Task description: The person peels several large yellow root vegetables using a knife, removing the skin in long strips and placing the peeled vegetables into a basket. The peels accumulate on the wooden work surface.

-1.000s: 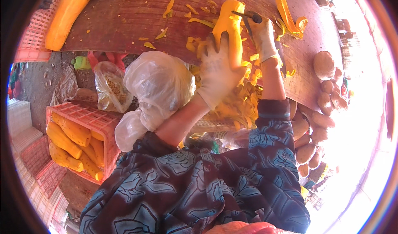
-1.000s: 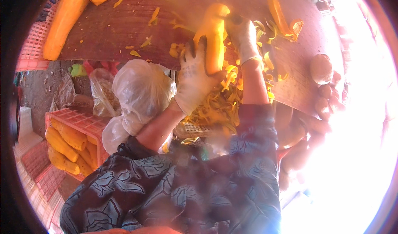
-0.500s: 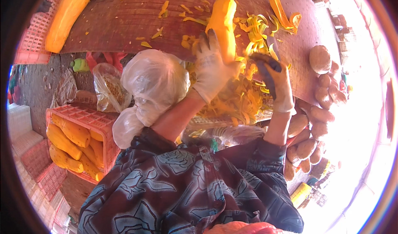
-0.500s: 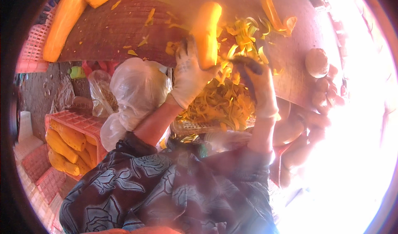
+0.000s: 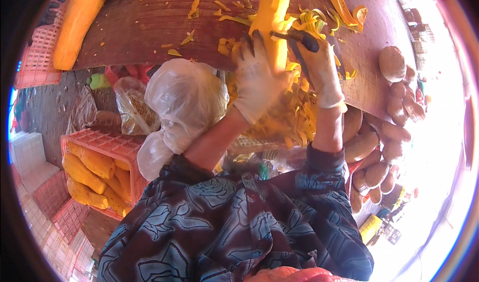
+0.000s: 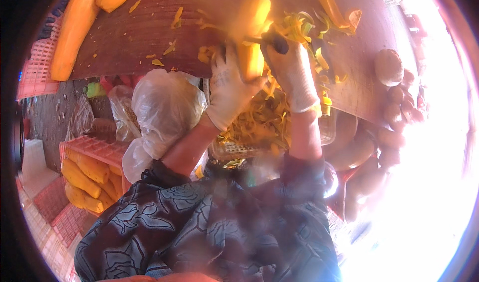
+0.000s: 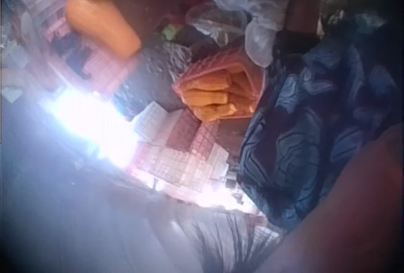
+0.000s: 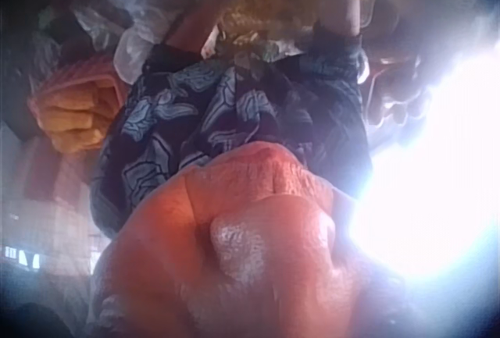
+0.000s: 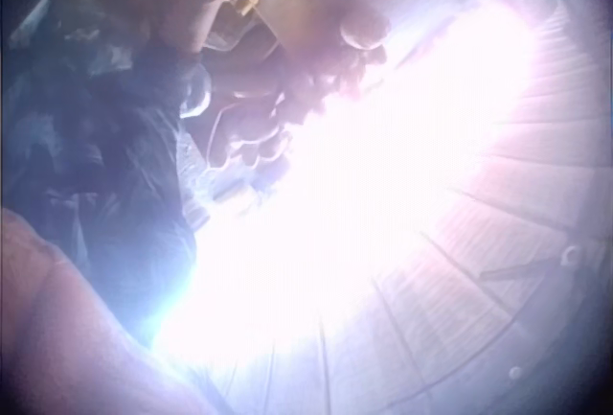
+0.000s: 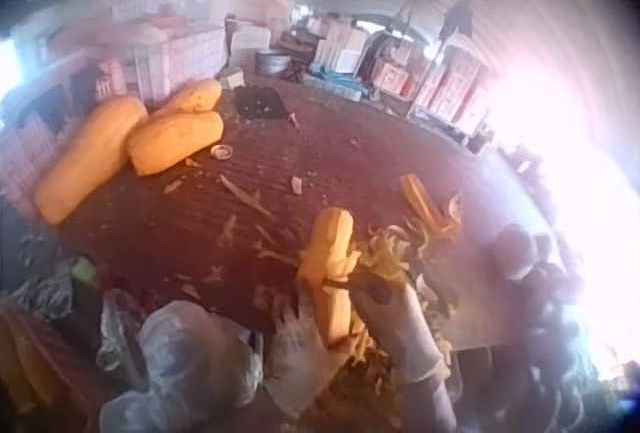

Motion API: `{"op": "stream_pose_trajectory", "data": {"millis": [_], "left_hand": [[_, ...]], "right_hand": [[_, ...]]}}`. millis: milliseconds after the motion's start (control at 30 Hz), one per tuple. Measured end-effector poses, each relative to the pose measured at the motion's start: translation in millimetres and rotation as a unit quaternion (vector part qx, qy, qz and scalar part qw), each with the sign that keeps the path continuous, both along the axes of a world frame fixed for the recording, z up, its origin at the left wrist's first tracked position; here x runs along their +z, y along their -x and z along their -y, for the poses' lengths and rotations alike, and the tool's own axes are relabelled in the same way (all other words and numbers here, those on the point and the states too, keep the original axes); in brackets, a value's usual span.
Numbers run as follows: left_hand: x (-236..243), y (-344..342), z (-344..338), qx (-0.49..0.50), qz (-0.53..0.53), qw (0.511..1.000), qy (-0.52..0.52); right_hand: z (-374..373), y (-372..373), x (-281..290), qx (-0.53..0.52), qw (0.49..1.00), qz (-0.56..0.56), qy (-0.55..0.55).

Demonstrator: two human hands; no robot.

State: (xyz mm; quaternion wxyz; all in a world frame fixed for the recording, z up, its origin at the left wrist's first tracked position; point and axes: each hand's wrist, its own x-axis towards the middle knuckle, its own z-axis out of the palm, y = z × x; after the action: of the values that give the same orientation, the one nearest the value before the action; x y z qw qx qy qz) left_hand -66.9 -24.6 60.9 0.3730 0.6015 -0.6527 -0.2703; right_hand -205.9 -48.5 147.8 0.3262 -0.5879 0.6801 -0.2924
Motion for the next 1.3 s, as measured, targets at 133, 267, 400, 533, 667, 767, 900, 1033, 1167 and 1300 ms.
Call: {"op": "stream_pose_trajectory", "data": {"millis": [133, 267, 400, 533, 667, 767, 900, 1033, 1167, 1300], "left_hand": [[-2, -1, 4, 0.005, -0.046, 0.999, 0.005], [-5, 0, 2, 0.001, -0.021, 1.0, 0.017], [-7, -2, 3, 0.002, -0.051, 0.999, 0.015], [-7, -4, 3, -0.008, -0.073, 0.997, 0.009], [-6, -3, 3, -0.013, -0.068, 0.997, -0.015], [-5, -3, 4, -0.021, -0.09, 0.995, -0.022], [-4, -4, 5, -0.019, -0.092, 0.995, -0.015], [-2, -2, 3, -0.013, -0.083, 0.996, -0.005], [-3, -1, 0, -0.012, -0.085, 0.996, 0.0], [-7, 0, 2, 0.007, -0.073, 0.997, 0.015]], "right_hand": [[-51, 1, 17, -0.039, 0.993, 0.099, -0.052], [-64, 19, 18, -0.102, 0.986, 0.129, -0.007], [5, 43, -15, -0.181, 0.972, 0.123, 0.087], [86, 40, -56, -0.107, 0.958, 0.193, 0.184], [123, 26, -76, -0.091, 0.966, 0.159, 0.185], [118, 17, -77, -0.123, 0.969, 0.198, 0.085], [101, 11, -63, -0.131, 0.967, 0.214, 0.041], [81, 7, -54, -0.103, 0.976, 0.181, 0.063], [58, 8, -47, -0.084, 0.983, 0.155, 0.052], [19, 11, -32, -0.072, 0.988, 0.13, 0.033]]}}
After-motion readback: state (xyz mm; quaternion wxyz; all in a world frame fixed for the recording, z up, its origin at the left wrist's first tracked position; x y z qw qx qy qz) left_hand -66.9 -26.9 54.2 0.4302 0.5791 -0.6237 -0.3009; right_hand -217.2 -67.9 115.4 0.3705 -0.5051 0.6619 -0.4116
